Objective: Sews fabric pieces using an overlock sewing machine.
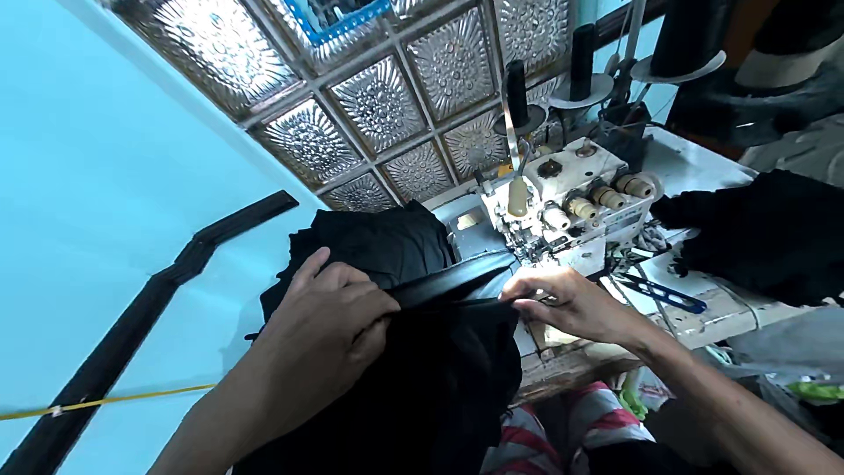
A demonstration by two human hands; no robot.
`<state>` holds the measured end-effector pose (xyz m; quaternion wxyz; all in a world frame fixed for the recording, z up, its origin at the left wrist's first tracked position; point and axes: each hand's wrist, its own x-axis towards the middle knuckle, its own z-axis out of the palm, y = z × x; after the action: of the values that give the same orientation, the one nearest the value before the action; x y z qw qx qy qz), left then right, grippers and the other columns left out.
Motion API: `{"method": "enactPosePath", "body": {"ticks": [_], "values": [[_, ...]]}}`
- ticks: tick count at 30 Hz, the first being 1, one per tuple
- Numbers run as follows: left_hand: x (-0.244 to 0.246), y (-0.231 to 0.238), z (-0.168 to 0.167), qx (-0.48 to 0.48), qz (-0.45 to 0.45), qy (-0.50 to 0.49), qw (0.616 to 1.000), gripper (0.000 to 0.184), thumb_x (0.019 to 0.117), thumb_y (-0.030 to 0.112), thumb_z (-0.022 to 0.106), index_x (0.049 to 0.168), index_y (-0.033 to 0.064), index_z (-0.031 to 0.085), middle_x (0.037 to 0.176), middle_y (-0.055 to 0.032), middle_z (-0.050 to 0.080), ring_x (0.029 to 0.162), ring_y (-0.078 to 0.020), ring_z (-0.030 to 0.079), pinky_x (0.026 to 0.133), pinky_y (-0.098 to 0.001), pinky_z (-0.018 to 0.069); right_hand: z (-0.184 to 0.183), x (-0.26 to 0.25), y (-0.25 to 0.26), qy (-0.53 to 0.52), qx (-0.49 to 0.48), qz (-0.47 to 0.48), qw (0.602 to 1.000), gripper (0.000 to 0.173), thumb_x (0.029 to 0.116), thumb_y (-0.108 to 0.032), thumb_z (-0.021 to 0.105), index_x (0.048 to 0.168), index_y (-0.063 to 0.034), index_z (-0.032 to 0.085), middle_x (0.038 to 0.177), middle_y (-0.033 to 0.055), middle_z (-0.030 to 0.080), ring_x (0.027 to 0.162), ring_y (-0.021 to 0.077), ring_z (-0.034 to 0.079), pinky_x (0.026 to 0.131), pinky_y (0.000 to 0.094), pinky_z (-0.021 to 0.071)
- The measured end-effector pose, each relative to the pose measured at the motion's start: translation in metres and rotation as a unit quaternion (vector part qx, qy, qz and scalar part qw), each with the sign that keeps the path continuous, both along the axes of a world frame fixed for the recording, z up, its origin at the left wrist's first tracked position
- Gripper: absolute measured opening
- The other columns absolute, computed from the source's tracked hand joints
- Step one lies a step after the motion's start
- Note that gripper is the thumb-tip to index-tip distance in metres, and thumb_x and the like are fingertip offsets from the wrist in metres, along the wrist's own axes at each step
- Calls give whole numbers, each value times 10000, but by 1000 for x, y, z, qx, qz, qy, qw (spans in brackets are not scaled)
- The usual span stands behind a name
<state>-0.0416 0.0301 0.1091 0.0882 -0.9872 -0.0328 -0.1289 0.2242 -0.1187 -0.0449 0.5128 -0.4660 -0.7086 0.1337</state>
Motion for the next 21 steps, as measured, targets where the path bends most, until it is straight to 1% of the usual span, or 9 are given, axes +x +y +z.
{"method": "enactPosePath", "body": {"ticks": [3, 6, 7, 8, 10, 14, 17, 19, 21], "values": [[14, 5, -5, -34, -25, -12, 999, 287, 962, 271, 500, 855, 148, 737, 772, 53, 665, 866, -128, 650, 1065, -544, 385, 5, 10, -17, -36, -52, 5, 998, 307, 995, -71, 510, 1251, -5, 666, 1066, 107, 731, 960, 78, 668, 896, 218, 518], [27, 7, -11, -97, -49, -7, 994, 294, 980, 370, 547, 817, 195, 718, 736, 112, 619, 848, -45, 616, 1093, -447, 385, -4, 12, -32, -58, -58, -2, 997, 239, 1010, -134, 546, 1122, -18, 723, 981, 96, 742, 920, 104, 680, 894, 259, 516], [32, 7, -12, -114, -57, -1, 992, 300, 979, 403, 559, 803, 214, 710, 730, 134, 606, 848, -19, 607, 1099, -424, 380, -8, 11, -37, -63, -53, -9, 997, 231, 1019, -158, 552, 1065, -22, 733, 934, 84, 741, 893, 116, 684, 920, 294, 505], [35, 7, -14, -126, -68, 7, 990, 302, 975, 427, 571, 792, 227, 704, 726, 145, 602, 849, -8, 607, 1112, -420, 371, -13, 10, -43, -67, -54, -14, 996, 235, 1029, -169, 551, 1040, -22, 734, 920, 80, 743, 902, 136, 696, 999, 346, 480], [42, 8, -16, -141, -97, 24, 985, 304, 976, 452, 576, 791, 242, 695, 728, 156, 599, 868, -2, 605, 1123, -418, 351, -23, 7, -52, -67, -50, -27, 996, 238, 1032, -169, 547, 1018, -23, 734, 903, 77, 746, 903, 153, 713, 1078, 396, 454], [52, 8, -20, -125, -133, 27, 983, 290, 1028, 367, 508, 926, 200, 723, 872, 110, 656, 1044, -63, 614, 1150, -454, 335, -30, 8, -55, -55, -36, -44, 997, 276, 1046, -185, 528, 1019, -13, 742, 919, 78, 760, 914, 127, 724, 1087, 355, 455], [61, -1, -26, -77, -127, 14, 989, 326, 1040, 285, 452, 937, 147, 729, 911, 32, 686, 1102, -174, 642, 1121, -582, 344, -29, 10, -50, -42, -33, -60, 997, 266, 1031, -176, 550, 1008, -9, 755, 938, 75, 765, 938, 117, 716, 1050, 303, 472], [65, -9, -32, -58, -117, 17, 991, 344, 1056, 269, 430, 963, 128, 730, 901, 5, 702, 1043, -185, 685, 1112, -615, 366, -31, 11, -46, -30, -28, -66, 997, 252, 1020, -166, 567, 1003, -9, 763, 943, 80, 767, 945, 118, 714, 1010, 282, 492], [70, -16, -38, -48, -110, 17, 993, 327, 1047, 242, 446, 953, 114, 732, 787, -1, 689, 831, -162, 710, 1080, -569, 431, -32, 12, -43, -20, -29, -66, 997, 252, 1017, -165, 565, 1009, -11, 764, 951, 86, 764, 938, 118, 699, 927, 254, 506]]}}
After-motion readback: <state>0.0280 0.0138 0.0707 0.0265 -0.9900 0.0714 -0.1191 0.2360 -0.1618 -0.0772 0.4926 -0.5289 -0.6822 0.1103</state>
